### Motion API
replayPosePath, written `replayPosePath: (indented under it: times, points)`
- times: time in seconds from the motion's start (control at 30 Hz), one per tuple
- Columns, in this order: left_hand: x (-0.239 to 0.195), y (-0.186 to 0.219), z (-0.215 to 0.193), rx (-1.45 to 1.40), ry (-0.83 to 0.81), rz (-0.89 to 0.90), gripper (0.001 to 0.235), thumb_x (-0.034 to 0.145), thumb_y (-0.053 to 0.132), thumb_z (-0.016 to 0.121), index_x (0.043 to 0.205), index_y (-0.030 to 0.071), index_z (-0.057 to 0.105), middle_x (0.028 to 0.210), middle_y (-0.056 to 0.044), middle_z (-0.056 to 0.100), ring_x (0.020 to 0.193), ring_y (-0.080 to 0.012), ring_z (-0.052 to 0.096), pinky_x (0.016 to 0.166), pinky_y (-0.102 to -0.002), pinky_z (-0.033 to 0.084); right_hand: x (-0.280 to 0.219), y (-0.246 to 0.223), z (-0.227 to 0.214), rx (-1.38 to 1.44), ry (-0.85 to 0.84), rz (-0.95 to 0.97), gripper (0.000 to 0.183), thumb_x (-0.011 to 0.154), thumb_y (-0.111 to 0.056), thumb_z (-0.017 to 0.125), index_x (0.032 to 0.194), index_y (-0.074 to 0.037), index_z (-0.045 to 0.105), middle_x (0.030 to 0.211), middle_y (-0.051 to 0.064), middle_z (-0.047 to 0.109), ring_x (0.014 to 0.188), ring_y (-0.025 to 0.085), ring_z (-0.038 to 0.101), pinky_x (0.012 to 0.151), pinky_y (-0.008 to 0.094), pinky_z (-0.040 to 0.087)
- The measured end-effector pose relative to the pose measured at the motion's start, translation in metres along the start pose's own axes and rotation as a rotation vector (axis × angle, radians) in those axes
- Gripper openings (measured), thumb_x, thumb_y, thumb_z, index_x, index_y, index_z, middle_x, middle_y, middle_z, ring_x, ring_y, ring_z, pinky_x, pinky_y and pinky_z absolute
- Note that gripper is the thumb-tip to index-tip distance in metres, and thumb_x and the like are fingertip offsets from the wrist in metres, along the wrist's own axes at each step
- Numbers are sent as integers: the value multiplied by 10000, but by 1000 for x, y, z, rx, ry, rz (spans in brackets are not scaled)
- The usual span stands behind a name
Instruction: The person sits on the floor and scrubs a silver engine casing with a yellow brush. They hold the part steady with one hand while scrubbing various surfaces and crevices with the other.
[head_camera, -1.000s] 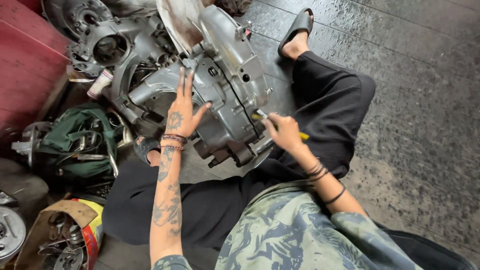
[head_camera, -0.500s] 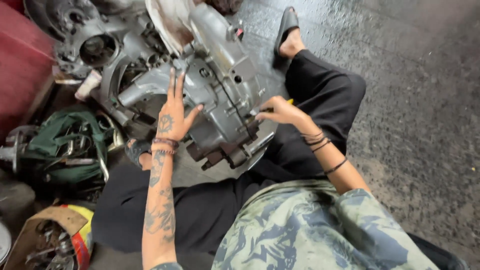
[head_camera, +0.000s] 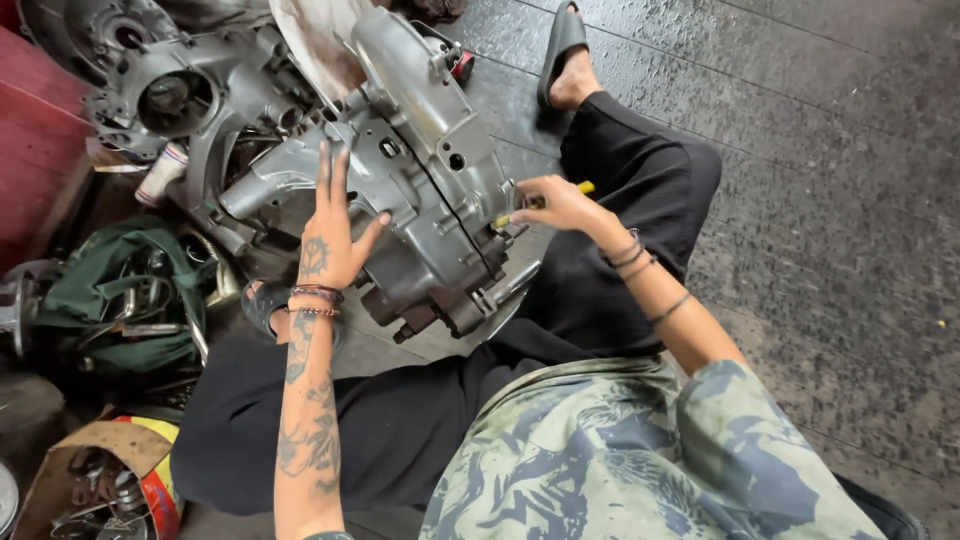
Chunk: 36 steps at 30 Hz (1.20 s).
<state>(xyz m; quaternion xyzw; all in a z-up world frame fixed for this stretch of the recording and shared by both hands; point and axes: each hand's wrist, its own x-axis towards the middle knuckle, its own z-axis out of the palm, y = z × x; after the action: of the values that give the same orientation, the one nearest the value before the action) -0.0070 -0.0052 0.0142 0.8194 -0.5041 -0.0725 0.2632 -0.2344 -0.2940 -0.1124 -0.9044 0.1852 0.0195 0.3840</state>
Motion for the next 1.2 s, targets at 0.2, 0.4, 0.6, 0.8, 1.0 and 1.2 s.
replayPosePath:
  times: [0.2, 0.4, 0.6, 0.8, 1.0, 1.2]
  points:
    - [-1, -6, 4, -15, -1, -5, 884, 995, 327, 703, 1655, 196, 130, 1705, -129, 52, 1215, -539, 586, 917, -669, 559, -48, -22, 31, -415, 114, 79, 364, 945, -351, 638, 1250, -171, 554, 970, 97, 730, 826, 419, 723, 701, 545, 599]
    - [-1, -6, 4, -6, 12, 12, 864, 1018, 334, 684, 1660, 208, 120, 1708, -123, 49, 1171, -523, 621, 882, -643, 579, -45, -54, 32, -651, 51, -26, 270, 781, -81, 719, 1044, -84, 658, 820, 106, 680, 737, 426, 735, 620, 505, 608]
    - [-3, -3, 1, -3, 18, 13, 887, 998, 353, 695, 1655, 204, 119, 1704, -143, 64, 1180, -554, 602, 907, -676, 562, -18, -56, 45, -601, -1, -5, 387, 690, -76, 876, 1000, -42, 646, 866, 139, 707, 759, 455, 736, 644, 553, 620]
    - [-3, -6, 1, -7, 4, 3, 890, 993, 370, 691, 1656, 202, 121, 1704, -141, 66, 1161, -557, 610, 916, -676, 546, -52, -78, -8, -679, -176, 98, 782, 785, -184, 780, 1439, 5, 396, 1205, 192, 677, 936, 512, 717, 763, 653, 591]
    - [-2, -13, 8, 25, 14, 5, 887, 1020, 395, 686, 1666, 233, 100, 1710, -106, 45, 1215, -505, 612, 950, -642, 550, -90, -133, -36, -647, 19, -66, 218, 889, -120, 600, 1093, -55, 635, 904, 151, 726, 717, 477, 732, 591, 563, 601]
    - [-2, -13, 6, 21, 9, 21, 879, 1021, 405, 670, 1665, 210, 104, 1707, -133, 46, 1238, -498, 603, 971, -631, 546, -72, -89, -4, -457, 85, -74, 108, 888, -131, 592, 986, -89, 613, 773, 113, 669, 718, 469, 704, 579, 550, 595]
